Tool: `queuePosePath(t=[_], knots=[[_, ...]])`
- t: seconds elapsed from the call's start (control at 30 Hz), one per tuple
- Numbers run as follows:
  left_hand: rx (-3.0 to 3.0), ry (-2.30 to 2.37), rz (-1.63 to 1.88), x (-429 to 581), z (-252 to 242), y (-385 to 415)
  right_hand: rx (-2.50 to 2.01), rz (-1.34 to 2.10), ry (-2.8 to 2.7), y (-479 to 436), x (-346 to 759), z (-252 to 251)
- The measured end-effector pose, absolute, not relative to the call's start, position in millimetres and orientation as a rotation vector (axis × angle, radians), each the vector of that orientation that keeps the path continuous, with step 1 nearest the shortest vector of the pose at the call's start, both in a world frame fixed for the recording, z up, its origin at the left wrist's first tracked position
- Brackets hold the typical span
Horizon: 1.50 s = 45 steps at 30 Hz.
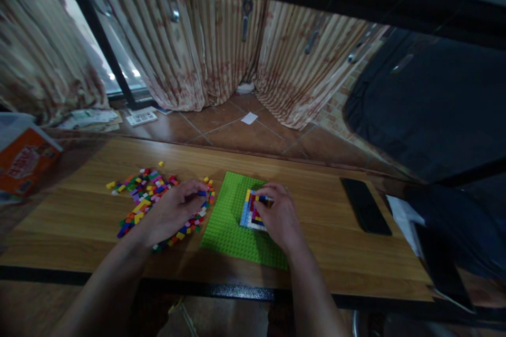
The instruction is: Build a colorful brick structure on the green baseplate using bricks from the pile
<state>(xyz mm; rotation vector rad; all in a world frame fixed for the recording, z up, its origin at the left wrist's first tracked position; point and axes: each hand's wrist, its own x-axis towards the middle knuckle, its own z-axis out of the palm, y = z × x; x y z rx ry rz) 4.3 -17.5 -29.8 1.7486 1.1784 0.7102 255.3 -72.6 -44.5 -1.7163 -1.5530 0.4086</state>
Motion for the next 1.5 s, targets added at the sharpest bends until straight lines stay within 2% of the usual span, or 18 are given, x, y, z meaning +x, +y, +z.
queuePosePath(t=[0.23,0.7,1.13,1.5], knots=[[1.787,1.173,0.703,2.4,-33.1,-15.9,-1.74,0.579,-1.359,-70.6,250.9,-45.4],[1.81,1.191,0.686,-0.4,-31.8,-16.6,-1.787,0.549,-1.272,-69.8,246.3,-46.2],[1.628,1.092,0.721,13.7,-16.3,-21.3,-1.761,0.732,-1.078,-68.0,243.4,-50.9],[1.463,1.018,0.712,49.0,-18.7,-28.7,-1.468,0.56,-1.556,-83.7,250.6,-25.6]])
